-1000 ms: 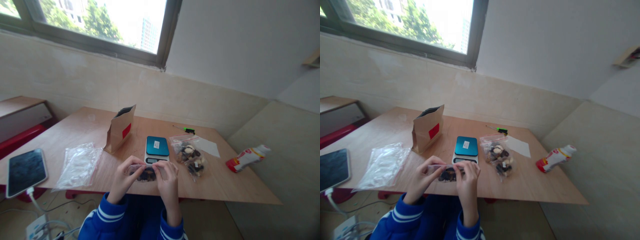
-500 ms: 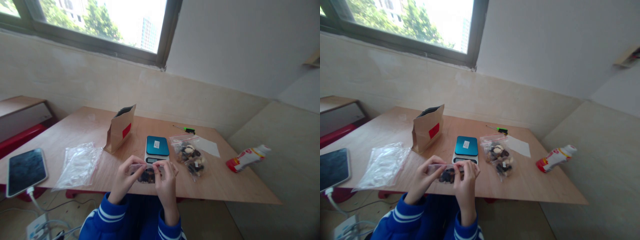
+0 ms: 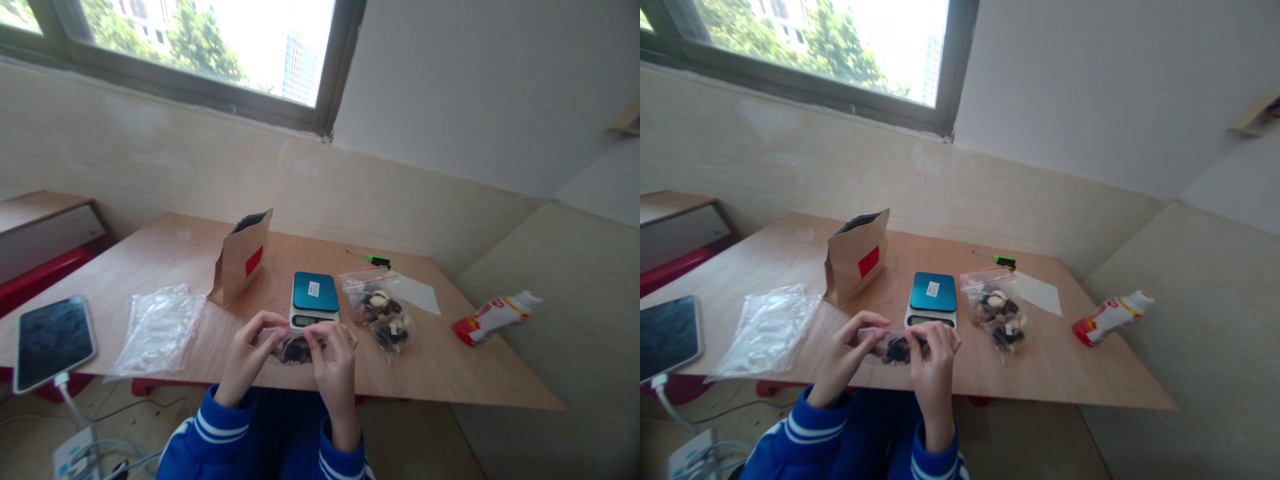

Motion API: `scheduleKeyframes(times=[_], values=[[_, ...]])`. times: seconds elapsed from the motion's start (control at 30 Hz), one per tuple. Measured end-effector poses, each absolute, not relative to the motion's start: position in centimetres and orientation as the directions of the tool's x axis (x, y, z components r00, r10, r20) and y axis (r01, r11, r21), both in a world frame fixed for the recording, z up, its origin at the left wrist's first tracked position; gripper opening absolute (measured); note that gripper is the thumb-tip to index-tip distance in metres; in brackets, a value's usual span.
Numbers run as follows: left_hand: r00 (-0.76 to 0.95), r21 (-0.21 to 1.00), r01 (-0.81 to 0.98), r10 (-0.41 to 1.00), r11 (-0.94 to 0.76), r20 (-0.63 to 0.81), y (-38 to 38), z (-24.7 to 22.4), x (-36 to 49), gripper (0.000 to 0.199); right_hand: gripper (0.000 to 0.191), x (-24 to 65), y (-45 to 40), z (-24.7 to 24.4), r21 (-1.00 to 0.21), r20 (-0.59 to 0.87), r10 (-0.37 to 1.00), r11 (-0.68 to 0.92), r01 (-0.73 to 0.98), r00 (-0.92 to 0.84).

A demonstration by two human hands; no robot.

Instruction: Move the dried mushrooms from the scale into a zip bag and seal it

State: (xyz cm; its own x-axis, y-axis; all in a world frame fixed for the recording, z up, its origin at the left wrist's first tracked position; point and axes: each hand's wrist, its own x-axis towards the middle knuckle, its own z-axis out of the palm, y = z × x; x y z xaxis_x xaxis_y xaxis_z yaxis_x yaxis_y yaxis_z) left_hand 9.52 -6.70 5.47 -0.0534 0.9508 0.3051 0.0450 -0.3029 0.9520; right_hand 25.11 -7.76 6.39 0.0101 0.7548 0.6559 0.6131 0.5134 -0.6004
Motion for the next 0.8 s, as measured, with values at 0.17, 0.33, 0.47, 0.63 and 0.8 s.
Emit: scheduleKeyframes(times=[0.17,0.33,0.47,0.63,0.8], values=[[-0.075,0.943,0.09,0.942,-0.319,0.326,-6.62,5.41,9.53,0.017,0.008,25.1,-7.72,6.15,-0.585,0.668,0.744,0.507,0.633,0.021],[-0.064,0.931,0.122,0.933,-0.345,0.354,-6.71,5.27,9.37,0.016,0.012,25.1,-7.66,5.93,-0.57,0.697,0.715,0.504,0.649,0.056],[-0.071,0.926,0.132,0.928,-0.354,0.365,-6.86,5.44,9.35,0.015,0.013,25.18,-7.68,5.92,-0.553,0.711,0.701,0.514,0.656,0.052],[-0.091,0.923,0.123,0.922,-0.363,0.375,-6.88,5.3,9.51,0.014,0.014,25.17,-7.73,5.83,-0.547,0.726,0.685,0.52,0.656,0.061],[-0.13,0.942,0.083,0.934,-0.326,0.334,-6.94,4.89,9.64,0.014,0.013,25.22,-7.78,5.98,-0.58,0.669,0.742,0.493,0.648,0.034]])
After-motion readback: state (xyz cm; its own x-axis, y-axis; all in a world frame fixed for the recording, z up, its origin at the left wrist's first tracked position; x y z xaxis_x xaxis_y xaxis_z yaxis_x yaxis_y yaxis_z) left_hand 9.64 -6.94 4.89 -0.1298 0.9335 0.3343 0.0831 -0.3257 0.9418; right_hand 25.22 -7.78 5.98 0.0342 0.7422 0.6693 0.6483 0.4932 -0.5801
